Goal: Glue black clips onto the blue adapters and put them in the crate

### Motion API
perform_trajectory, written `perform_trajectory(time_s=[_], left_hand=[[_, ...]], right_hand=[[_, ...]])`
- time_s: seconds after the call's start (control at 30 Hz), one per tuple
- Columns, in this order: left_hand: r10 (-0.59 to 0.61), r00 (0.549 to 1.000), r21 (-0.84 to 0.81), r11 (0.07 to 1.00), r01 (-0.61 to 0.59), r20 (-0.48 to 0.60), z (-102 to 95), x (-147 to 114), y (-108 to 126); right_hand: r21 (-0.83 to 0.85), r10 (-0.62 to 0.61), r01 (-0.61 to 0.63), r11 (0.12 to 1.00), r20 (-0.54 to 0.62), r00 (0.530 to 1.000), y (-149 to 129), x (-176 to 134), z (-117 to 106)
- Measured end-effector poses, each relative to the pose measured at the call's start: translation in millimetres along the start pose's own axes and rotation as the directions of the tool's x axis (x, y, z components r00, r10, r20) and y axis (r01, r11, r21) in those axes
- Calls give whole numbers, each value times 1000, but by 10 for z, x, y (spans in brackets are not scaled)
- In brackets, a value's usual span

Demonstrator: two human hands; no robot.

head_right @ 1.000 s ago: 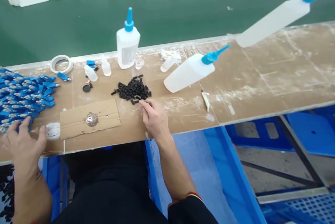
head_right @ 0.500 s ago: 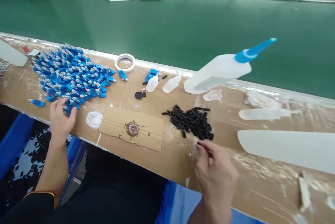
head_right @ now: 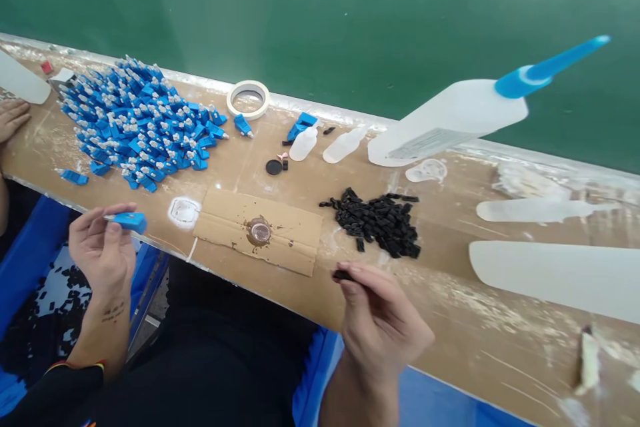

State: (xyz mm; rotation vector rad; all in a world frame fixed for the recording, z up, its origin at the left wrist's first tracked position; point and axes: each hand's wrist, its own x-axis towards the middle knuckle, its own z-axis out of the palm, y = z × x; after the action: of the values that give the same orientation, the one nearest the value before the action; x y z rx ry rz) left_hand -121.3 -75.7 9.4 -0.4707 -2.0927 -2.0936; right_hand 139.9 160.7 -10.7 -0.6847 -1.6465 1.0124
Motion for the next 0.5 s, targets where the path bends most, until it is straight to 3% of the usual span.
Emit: perform_trajectory(time_s=[0.07,0.1,0.2,0.27,0.33,0.4,0.5], left_hand=[[-206,956,-275,926,259,207,159,-221,143],[-289,897,-350,846,403,335,246,-334,190],[-350,632,-354,598,719,692,474,-660,246],[-276,469,-255,563,786,839,565,-831,235],[-207,373,-165,636,754,905,607,-933,215],[-174,365,-116,752,648,915,616,-957,207],[-108,472,-93,919,383,875,610,-898,229]], right_hand=[[64,11,-17,998,90,996,-79,-111,86],[92,13,-25,995,134,991,-136,-166,134],[158,-59,18,987,258,964,-344,-285,292],[189,-168,110,976,323,931,-466,-321,390],[199,-261,200,959,355,898,-536,-340,461],[179,-305,255,950,367,879,-546,-362,491],[95,-336,325,941,378,863,-488,-405,476]])
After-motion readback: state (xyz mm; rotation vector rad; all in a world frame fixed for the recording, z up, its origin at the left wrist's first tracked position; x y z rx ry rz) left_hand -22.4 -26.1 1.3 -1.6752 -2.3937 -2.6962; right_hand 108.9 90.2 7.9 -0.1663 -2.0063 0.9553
